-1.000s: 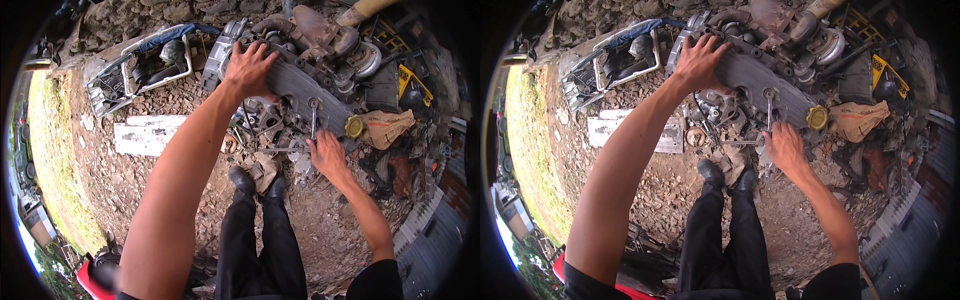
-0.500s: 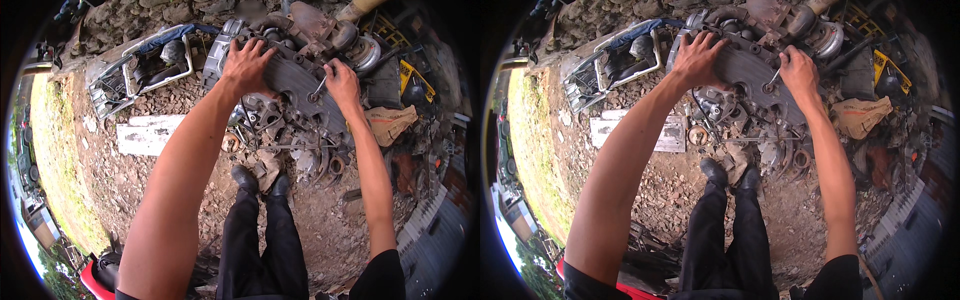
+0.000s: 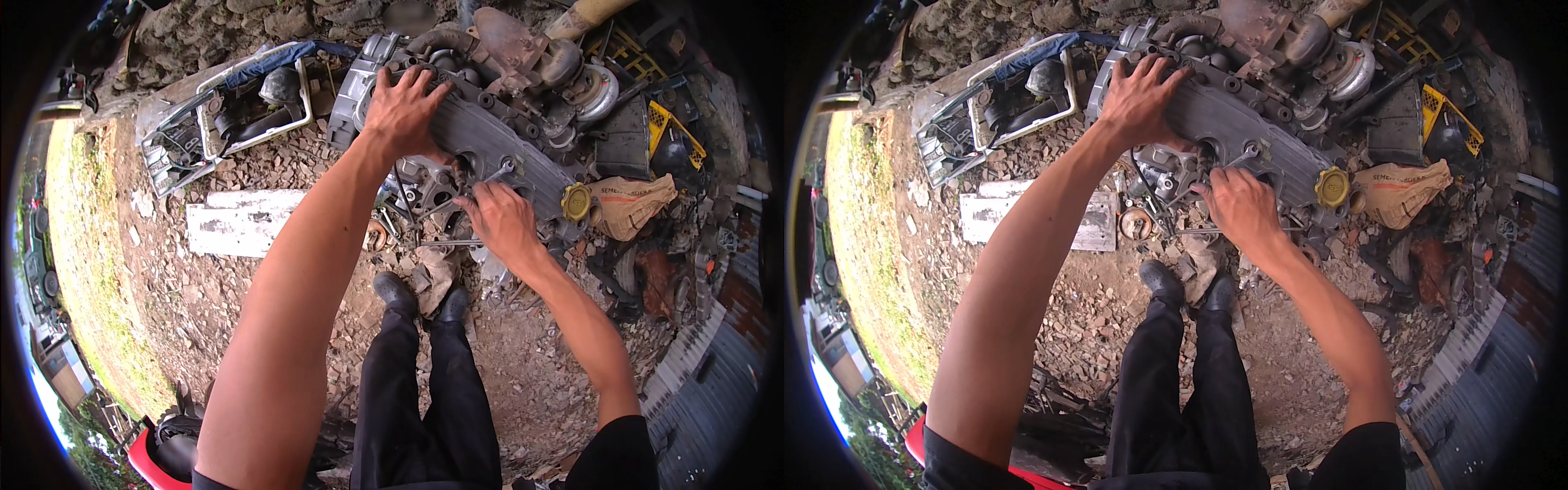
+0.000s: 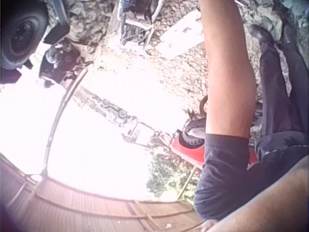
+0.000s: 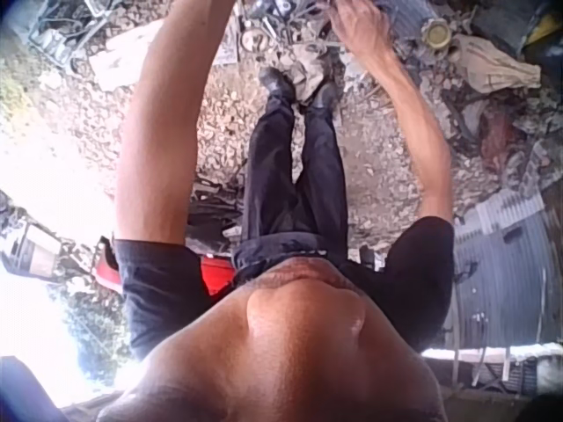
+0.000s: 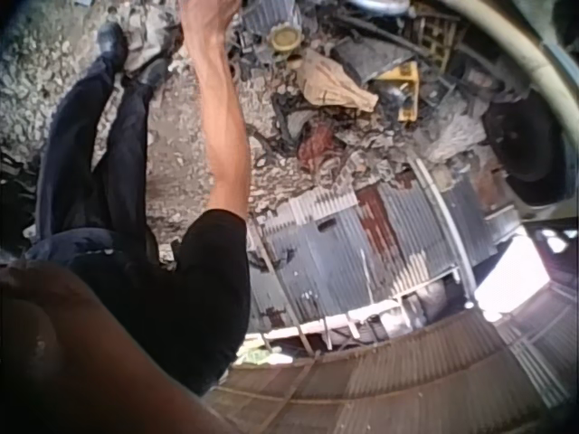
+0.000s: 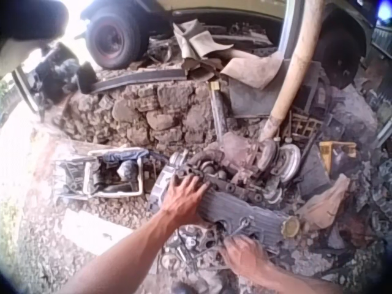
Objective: The person picks up a metal engine cover and uses a wrench to tighten bolts on it. They then place the cover onto an engine block and continue tightening the bolts to secure it in place.
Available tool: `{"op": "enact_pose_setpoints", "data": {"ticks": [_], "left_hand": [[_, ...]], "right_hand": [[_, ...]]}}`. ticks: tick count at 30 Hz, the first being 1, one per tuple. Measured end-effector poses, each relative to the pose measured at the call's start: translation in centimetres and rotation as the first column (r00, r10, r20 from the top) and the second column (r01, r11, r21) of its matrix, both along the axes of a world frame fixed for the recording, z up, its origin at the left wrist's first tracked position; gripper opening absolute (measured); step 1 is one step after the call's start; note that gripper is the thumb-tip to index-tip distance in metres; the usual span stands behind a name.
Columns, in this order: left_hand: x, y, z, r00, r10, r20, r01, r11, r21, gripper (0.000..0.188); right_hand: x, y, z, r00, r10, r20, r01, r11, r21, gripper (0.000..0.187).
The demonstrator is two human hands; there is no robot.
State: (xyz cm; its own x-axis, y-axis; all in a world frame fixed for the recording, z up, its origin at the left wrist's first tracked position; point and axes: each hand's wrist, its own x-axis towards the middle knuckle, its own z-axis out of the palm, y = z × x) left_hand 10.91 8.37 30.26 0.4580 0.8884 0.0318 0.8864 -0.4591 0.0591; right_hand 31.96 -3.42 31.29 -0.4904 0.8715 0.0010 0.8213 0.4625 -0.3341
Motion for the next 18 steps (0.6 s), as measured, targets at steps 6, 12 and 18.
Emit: {"op": "enact_pose_setpoints", "data": {"ticks": [6, 12, 18], "left_hand": [[1.1, 0.1, 0.9, 1.0, -0.003, -0.009, 0.003, 1.0, -0.027, 0.13], [0.3, 0.1, 0.1, 1.0, -0.018, -0.016, 0.018, 0.999, -0.046, 0.131], [0.7, 0.0, 1.1, 1.0, 0.001, -0.025, -0.004, 0.995, -0.098, 0.129]], "right_hand": [[0.8, 12.0, 0.1, 0.946, -0.289, -0.145, 0.312, 0.934, 0.172, 0.027], [9.6, 7.0, -1.1, 0.901, -0.434, 0.012, 0.42, 0.879, 0.223, 0.024], [7.4, -2.6, 1.1, 0.885, -0.415, 0.213, 0.409, 0.91, 0.072, 0.024]]}}
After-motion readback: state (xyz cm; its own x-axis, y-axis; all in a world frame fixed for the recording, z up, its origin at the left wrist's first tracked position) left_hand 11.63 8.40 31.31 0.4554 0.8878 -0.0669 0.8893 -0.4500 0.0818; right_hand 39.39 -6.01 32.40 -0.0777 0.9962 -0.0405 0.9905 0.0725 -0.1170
